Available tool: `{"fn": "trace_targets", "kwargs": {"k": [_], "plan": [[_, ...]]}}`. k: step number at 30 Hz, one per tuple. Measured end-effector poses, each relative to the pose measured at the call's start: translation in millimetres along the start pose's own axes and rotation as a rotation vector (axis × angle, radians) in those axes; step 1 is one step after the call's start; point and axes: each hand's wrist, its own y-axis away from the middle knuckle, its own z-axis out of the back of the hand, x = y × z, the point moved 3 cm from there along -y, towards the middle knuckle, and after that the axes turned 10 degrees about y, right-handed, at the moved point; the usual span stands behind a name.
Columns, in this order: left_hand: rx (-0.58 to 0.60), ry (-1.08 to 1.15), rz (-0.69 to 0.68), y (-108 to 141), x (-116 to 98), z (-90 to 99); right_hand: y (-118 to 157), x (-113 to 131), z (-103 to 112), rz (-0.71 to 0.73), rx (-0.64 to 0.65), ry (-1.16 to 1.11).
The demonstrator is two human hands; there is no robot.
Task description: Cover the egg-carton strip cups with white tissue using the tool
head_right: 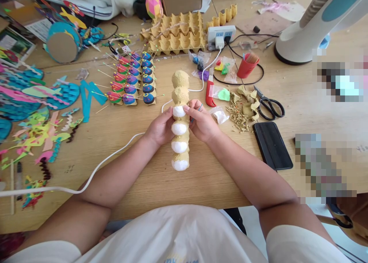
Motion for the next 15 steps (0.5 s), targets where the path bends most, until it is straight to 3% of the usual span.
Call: {"fn": "trace_targets", "kwargs": {"k": [9,15], "plan": [[0.105,-0.023,-0.03,-0.3,-0.3,2.7,1.3,-1.2,-0.5,-0.015,0.009,-0.028],[0.08,-0.076,-0.027,-0.7,-0.8,4.0,1.7,0.3,-0.6,-0.007,0.017,-0.025]]}}
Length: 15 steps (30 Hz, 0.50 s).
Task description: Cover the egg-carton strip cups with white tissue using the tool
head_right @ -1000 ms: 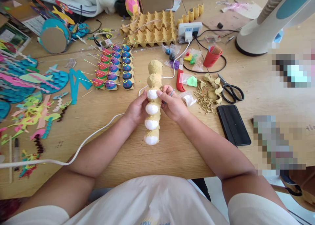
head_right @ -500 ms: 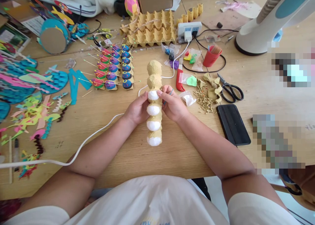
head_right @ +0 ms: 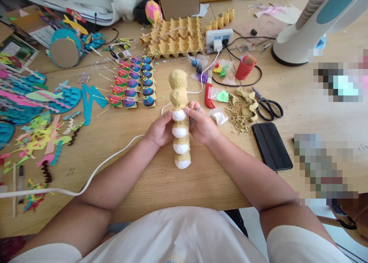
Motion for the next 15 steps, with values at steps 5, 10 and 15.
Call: {"fn": "trace_targets", "kwargs": {"k": [5,10,15], "plan": [[-0.03,-0.006,-0.01,-0.2,0.5,1.9,-0.3,0.0,0.2,0.005,-0.017,0.009],[-0.027,0.008,-0.023,0.2,1.3,3.4,-0.2,0.2,-0.4,0.001,-0.043,-0.007],[-0.047,0.001,-0.027,-0.1,1.8,2.6,-0.9,0.1,0.9,-0.007,-0.036,0.015]]}}
